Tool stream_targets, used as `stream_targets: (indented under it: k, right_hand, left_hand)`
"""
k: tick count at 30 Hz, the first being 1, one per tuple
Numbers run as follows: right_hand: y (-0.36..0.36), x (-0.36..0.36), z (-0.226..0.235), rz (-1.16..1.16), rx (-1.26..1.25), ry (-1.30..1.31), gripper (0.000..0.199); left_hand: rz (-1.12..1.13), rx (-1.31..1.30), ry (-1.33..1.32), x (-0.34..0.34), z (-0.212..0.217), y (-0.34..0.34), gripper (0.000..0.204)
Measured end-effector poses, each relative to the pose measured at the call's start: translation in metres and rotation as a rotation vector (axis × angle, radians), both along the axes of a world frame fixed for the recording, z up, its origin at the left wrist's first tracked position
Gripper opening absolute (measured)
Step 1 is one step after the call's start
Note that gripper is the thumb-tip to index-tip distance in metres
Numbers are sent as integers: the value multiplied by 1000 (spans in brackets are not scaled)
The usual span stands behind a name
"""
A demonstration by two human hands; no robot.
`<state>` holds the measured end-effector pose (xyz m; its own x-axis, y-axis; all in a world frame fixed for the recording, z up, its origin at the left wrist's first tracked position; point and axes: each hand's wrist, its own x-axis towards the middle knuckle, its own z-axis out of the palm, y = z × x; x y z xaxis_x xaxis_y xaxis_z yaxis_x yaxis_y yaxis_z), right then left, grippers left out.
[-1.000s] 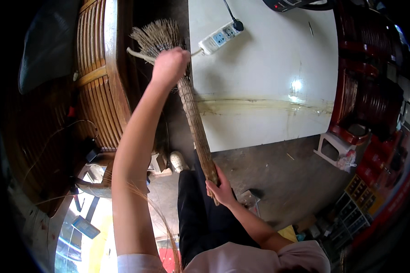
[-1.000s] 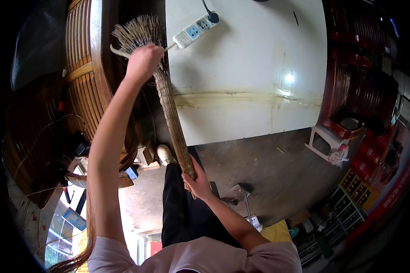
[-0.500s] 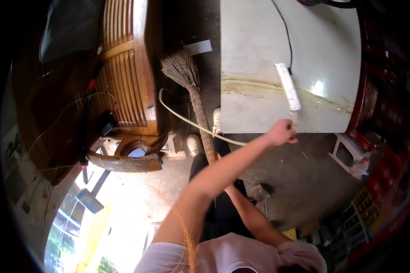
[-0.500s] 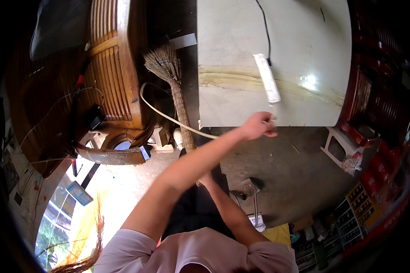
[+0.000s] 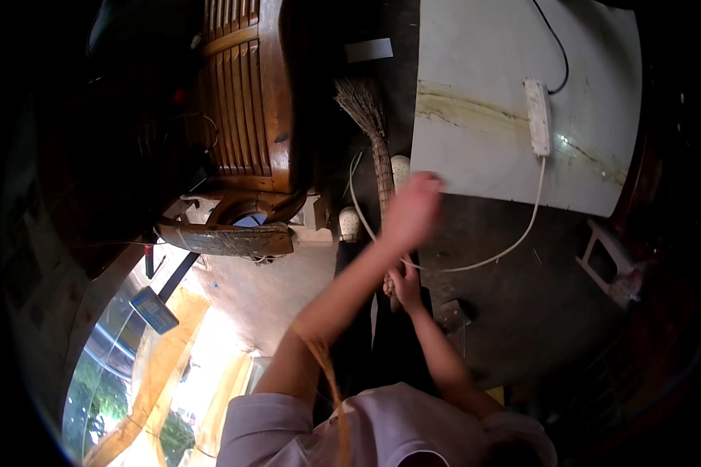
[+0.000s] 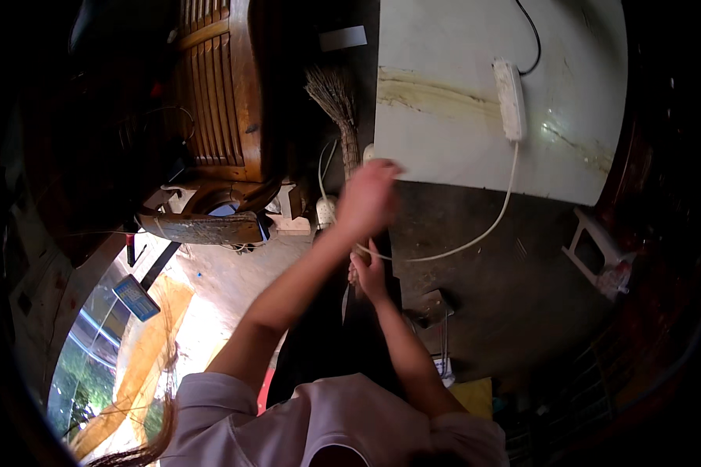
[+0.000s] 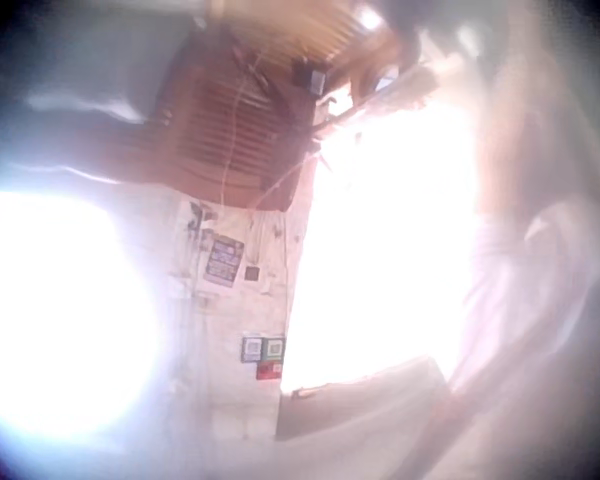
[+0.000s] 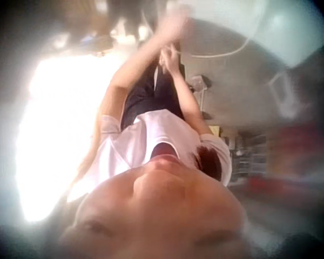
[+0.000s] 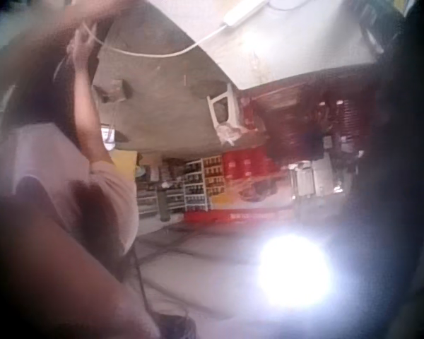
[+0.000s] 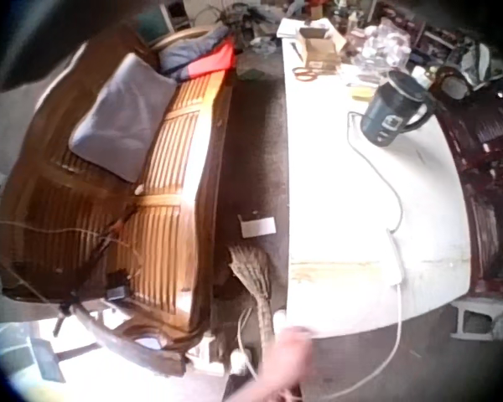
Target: The person washes a wok in an outdoor sink, then moves indoors to sweep the floor with a broom and dustpan. They collect debris into the dustpan and continue sweeping around furniture and equipment.
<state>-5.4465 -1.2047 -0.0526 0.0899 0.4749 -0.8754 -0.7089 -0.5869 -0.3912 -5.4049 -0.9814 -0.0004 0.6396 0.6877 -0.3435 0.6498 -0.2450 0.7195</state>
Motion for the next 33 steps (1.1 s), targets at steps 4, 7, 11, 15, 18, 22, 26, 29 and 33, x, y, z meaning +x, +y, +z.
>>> stream_targets:
  k: [4,7,11,15,18,22,26,29,33]
  right_hand:
    - [-29,0,3,27,-61,-115,56]
    - [-45,-8,25,30,-61,-79,58]
    - [-91,-26,47,-2,-86,-112,60]
    - [-127,-45,81,2,-120,-116,59]
    - [-155,-60,94,-21,-120,-109,58]
    - [-196,-78,94,-78,-180,-98,46]
    - [-233,-93,102,-227,-187,35,34]
    - [-272,-95,107,-253,-157,8,30]
    - [-323,-84,112,-238,-163,-67,28]
  left_hand:
    - [-360,119,75,-140,-62,-19,31]
    - [-551,53,-6,-189,-82,-55,30]
    - [-425,34,32,-185,-85,-93,36]
    - [-85,376,-49,-156,-59,-115,32]
    - [-235,472,-76,-147,-76,-137,24]
    - [-569,345,64,-139,-95,-166,19]
    - [-638,191,84,-129,-99,-204,19]
    - [-639,105,123,-109,-105,-235,37]
    - [-137,462,-34,-84,-113,-260,41]
